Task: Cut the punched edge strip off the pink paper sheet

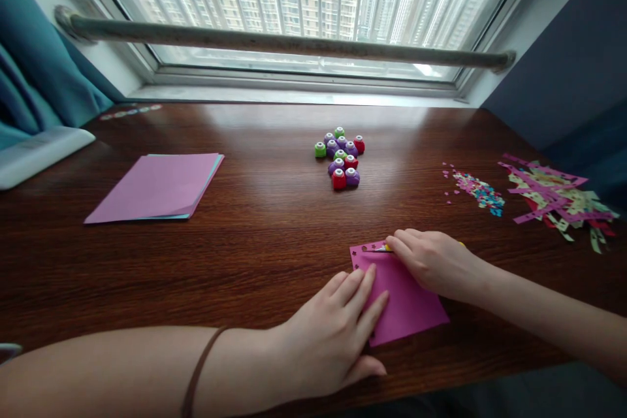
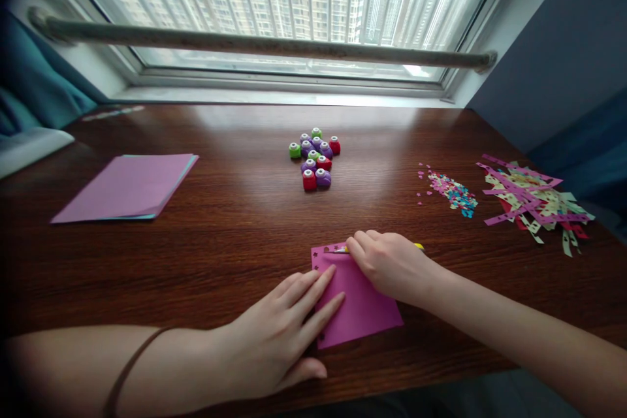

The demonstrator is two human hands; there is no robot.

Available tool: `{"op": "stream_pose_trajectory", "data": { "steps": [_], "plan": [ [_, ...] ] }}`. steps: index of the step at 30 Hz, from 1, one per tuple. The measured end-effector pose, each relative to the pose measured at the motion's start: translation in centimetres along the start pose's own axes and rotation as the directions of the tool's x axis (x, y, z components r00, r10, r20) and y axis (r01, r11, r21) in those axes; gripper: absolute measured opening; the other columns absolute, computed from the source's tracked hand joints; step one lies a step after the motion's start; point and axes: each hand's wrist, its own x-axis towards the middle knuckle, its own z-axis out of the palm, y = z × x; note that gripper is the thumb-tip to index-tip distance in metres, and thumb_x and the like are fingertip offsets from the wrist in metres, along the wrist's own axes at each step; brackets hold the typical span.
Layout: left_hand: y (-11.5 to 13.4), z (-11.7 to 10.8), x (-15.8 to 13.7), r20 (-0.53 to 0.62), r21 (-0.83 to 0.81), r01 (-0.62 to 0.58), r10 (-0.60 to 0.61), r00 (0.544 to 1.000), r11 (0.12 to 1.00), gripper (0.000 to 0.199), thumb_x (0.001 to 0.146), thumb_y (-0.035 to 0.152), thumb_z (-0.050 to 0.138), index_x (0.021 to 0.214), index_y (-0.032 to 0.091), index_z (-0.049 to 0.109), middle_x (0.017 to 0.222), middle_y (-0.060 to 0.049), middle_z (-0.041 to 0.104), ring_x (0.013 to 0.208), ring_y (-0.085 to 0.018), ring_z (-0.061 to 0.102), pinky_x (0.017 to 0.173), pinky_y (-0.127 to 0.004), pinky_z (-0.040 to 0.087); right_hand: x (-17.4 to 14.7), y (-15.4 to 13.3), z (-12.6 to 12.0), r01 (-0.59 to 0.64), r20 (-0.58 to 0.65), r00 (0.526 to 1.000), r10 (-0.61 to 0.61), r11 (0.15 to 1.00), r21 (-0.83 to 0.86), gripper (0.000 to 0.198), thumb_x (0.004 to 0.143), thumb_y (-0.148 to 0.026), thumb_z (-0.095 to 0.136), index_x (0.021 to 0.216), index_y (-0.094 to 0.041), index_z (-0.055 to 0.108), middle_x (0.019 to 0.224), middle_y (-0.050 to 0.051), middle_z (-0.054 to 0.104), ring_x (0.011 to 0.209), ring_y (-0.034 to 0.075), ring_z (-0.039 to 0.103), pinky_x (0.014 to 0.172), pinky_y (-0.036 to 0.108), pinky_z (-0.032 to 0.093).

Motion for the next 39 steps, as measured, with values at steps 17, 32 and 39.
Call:
{"op": "stream_pose_trajectory", "data": {
  "steps": [17, 32, 39],
  "plan": [
    [-0.4, -1.0, 0.4, 0.008, -0.051, 0.026, -0.026, 1.000, 0.998, 0.064, 0.090, 0.057, 0.030, 0.136, 0.012, 0.035, 0.135, -0.024, 0.037, 0.126, -0.044, 0.029, 0.098, -0.059, 0.029, 1.2, 0.5, -0.6, 0.124, -0.028, 0.992, -0.125, 0.992, -0.021, 0.012, 0.082, -0.010, 0.050, 0.092, -0.013, 0.056, 0.081, 0.005, 0.056, 0.071, 0.018, 0.049, 0.059, 0.029, 0.035],
    [-0.4, -1.4, 0.5, 0.100, -0.037, 0.026, -0.022, 0.995, 0.999, 0.065, 0.091, 0.057, 0.025, 0.139, 0.013, 0.028, 0.139, -0.021, 0.033, 0.128, -0.044, 0.026, 0.100, -0.058, 0.030, -0.1, 2.1, 0.8, 0.109, 0.000, 0.994, -0.109, 0.993, 0.048, 0.009, 0.085, -0.012, 0.049, 0.092, -0.016, 0.053, 0.081, 0.003, 0.056, 0.071, 0.017, 0.046, 0.059, 0.028, 0.030],
    [-0.3, -1.4, 0.5, 0.104, -0.006, 0.014, -0.013, 0.994, 1.000, 0.064, 0.092, 0.055, 0.024, 0.140, 0.013, 0.027, 0.139, -0.021, 0.033, 0.126, -0.043, 0.030, 0.098, -0.059, 0.031, -1.5, 3.2, 0.8, 0.080, 0.005, 0.997, -0.080, 0.995, 0.052, 0.013, 0.085, -0.013, 0.048, 0.096, -0.016, 0.054, 0.082, 0.002, 0.056, 0.073, 0.016, 0.046, 0.061, 0.028, 0.030]
  ]
}}
